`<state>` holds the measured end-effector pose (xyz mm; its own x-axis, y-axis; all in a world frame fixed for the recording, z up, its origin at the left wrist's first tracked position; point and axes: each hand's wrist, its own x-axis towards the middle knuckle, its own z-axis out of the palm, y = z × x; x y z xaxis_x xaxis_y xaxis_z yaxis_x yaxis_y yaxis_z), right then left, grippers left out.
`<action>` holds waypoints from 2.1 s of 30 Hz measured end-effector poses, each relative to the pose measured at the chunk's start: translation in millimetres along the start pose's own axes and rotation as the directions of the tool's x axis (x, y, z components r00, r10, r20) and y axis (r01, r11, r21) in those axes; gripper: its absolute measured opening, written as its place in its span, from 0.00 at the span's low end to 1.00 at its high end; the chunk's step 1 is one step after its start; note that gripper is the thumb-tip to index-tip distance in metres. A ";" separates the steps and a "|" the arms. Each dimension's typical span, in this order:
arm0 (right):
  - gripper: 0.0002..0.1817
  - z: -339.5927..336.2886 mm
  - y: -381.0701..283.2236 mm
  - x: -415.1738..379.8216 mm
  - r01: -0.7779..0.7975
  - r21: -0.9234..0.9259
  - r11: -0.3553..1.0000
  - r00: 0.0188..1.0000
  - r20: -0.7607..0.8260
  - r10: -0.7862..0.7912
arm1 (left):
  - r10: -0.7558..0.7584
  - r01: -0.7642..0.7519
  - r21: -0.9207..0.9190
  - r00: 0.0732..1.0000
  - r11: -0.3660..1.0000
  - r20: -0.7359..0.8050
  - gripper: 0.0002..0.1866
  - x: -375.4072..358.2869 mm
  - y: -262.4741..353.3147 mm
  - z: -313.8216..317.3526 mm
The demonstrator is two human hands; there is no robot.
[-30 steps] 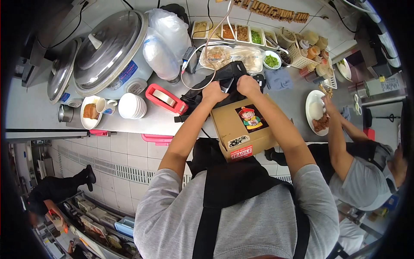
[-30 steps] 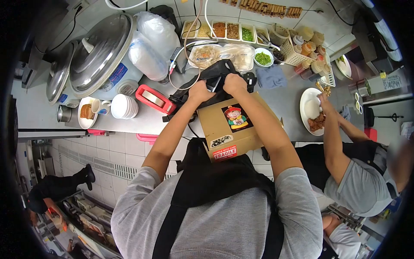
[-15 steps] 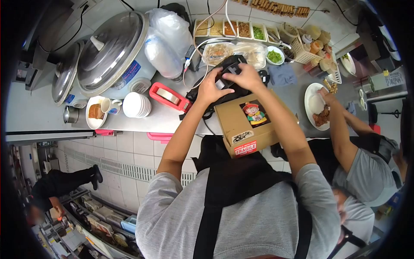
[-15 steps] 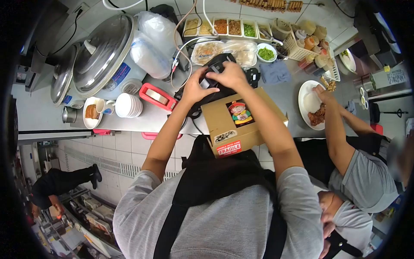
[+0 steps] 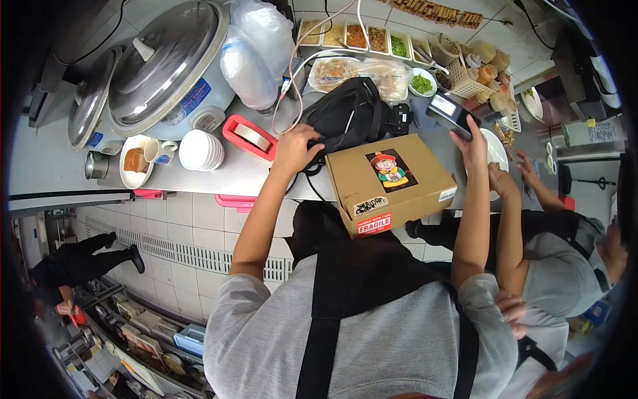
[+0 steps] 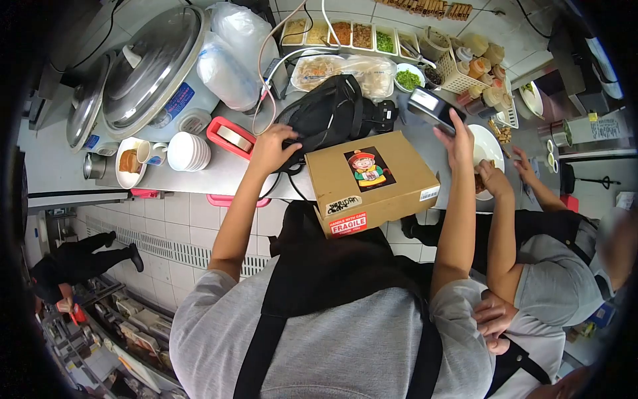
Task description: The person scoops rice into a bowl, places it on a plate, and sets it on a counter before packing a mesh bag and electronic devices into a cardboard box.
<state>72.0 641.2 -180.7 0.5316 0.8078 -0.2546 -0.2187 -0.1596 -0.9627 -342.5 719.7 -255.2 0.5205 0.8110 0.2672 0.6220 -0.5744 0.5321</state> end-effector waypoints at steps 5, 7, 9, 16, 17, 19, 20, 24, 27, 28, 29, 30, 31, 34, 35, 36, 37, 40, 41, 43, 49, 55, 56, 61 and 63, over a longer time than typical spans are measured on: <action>0.19 -58.7 68.1 -0.2 -0.166 0.125 0.978 0.979 -0.099 0.179 | 0.091 -0.093 0.126 0.996 0.988 0.025 0.12 -41.4 24.8 13.6; 0.21 -66.2 99.3 1.0 -0.234 0.179 0.956 0.962 -0.102 0.254 | 0.084 -0.084 0.123 0.996 0.989 0.009 0.12 -48.5 27.1 18.9; 0.24 -74.8 132.6 6.8 -0.312 0.244 0.918 0.939 -0.068 0.338 | 0.086 -0.082 0.141 0.996 0.987 -0.024 0.11 -49.7 28.6 18.5; 0.31 -85.8 189.2 7.4 -0.286 0.405 0.868 0.956 0.061 0.286 | 0.098 -0.099 0.115 0.995 0.988 0.012 0.07 -16.4 23.4 7.0; 0.32 -89.9 195.2 15.8 -0.255 0.106 0.961 0.957 -0.117 0.267 | 0.118 -0.117 0.122 0.993 0.986 -0.002 0.11 -7.5 19.8 8.4; 0.35 -80.7 182.2 6.4 -0.196 -0.409 0.891 0.922 -0.386 0.025 | 0.108 -0.105 0.131 0.994 0.986 -0.016 0.14 6.5 30.4 14.1; 0.35 -77.5 179.7 3.0 -0.195 -0.398 0.897 0.919 -0.394 0.025 | 0.081 -0.075 0.133 0.996 0.988 -0.035 0.18 12.7 35.8 17.0; 0.38 -81.5 172.4 2.5 -0.192 -0.616 0.764 0.910 -0.403 -0.097 | 0.131 -0.117 0.358 0.991 0.926 -0.015 0.26 33.5 42.1 40.7; 0.40 -87.9 159.4 -2.6 -0.209 -0.710 0.672 0.938 -0.339 -0.066 | 0.105 -0.087 0.234 0.992 0.968 -0.064 0.29 55.5 35.8 46.4; 0.41 -89.5 155.3 -2.8 -0.191 -0.769 0.610 0.953 -0.294 -0.073 | 0.064 -0.058 0.142 0.997 0.988 -0.037 0.30 61.3 32.1 44.6; 0.41 -90.3 149.7 -1.7 -0.213 -0.852 0.479 0.953 -0.289 -0.090 | 0.021 -0.025 0.042 0.995 0.999 0.096 0.33 62.0 27.4 40.3; 0.39 -83.7 144.3 -8.7 -0.233 -0.889 0.393 0.911 -0.341 -0.232 | 0.086 -0.102 0.113 0.987 0.988 0.136 0.36 59.9 24.8 35.8; 0.37 -87.7 136.6 -7.3 -0.196 -0.893 0.405 0.932 -0.298 -0.206 | 0.114 -0.159 0.202 0.969 0.966 0.218 0.38 58.1 20.9 32.2; 0.31 -91.0 92.9 -25.0 -0.142 -0.886 0.442 0.990 -0.119 0.078 | -0.044 -0.108 0.264 0.859 0.959 0.510 0.43 56.6 12.4 33.1; 0.26 -87.1 74.9 -37.5 -0.128 -0.874 0.469 0.941 0.042 0.336 | -0.060 -0.068 0.202 0.823 0.977 0.565 0.44 55.2 10.6 33.2; 0.26 -82.1 62.2 -47.7 -0.129 -0.874 0.469 0.941 0.041 0.335 | -0.071 -0.090 0.242 0.809 0.966 0.583 0.40 53.5 13.0 30.7; 0.22 -77.1 51.9 -56.6 -0.206 -0.754 0.623 0.888 0.124 0.443 | -0.022 -0.114 0.226 0.850 0.967 0.526 0.36 49.2 6.8 35.3; 0.16 -77.7 68.0 -47.1 -0.294 -0.434 0.852 0.844 0.301 0.444 | 0.073 -0.170 0.214 0.915 0.962 0.396 0.29 38.9 -1.1 37.5; 0.16 -74.0 67.3 -39.7 -0.226 -0.503 0.834 0.850 0.317 0.421 | 0.125 -0.203 0.222 0.939 0.954 0.321 0.26 39.6 -1.8 35.4; 0.14 -64.0 58.6 -27.2 -0.120 -0.629 0.768 0.859 0.322 0.398 | 0.114 -0.169 0.244 0.968 0.955 0.222 0.25 43.8 -4.1 25.9; 0.22 -6.6 63.9 56.9 0.374 -0.831 0.412 0.896 0.439 0.072 | 0.071 -0.066 0.078 0.995 0.995 -0.063 0.24 66.6 -32.1 17.0; 0.43 78.6 94.9 107.3 -0.023 -0.935 0.354 0.969 0.066 0.238 | 0.154 -0.156 0.072 0.987 0.985 0.035 0.24 88.2 17.7 -6.9; 0.43 88.1 97.4 108.2 -0.019 -0.936 0.351 0.969 0.069 0.237 | 0.150 -0.152 0.072 0.988 0.986 0.030 0.24 89.7 21.0 -8.1; 0.31 108.5 119.0 115.3 -0.218 -0.744 0.631 0.886 0.120 0.448 | 0.108 -0.103 0.050 0.989 0.993 -0.098 0.23 95.2 11.9 -5.9; 0.18 112.8 69.8 76.7 -0.415 -0.462 0.784 0.846 0.121 0.519 | 0.099 -0.092 0.085 0.992 0.992 -0.083 0.23 94.7 5.9 -5.3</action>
<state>5.2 756.0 -257.1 0.2380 0.6694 -0.7037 -0.0137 -0.7221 -0.6916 -292.7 793.7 -222.5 0.5291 0.7565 0.3843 0.6192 -0.6539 0.4347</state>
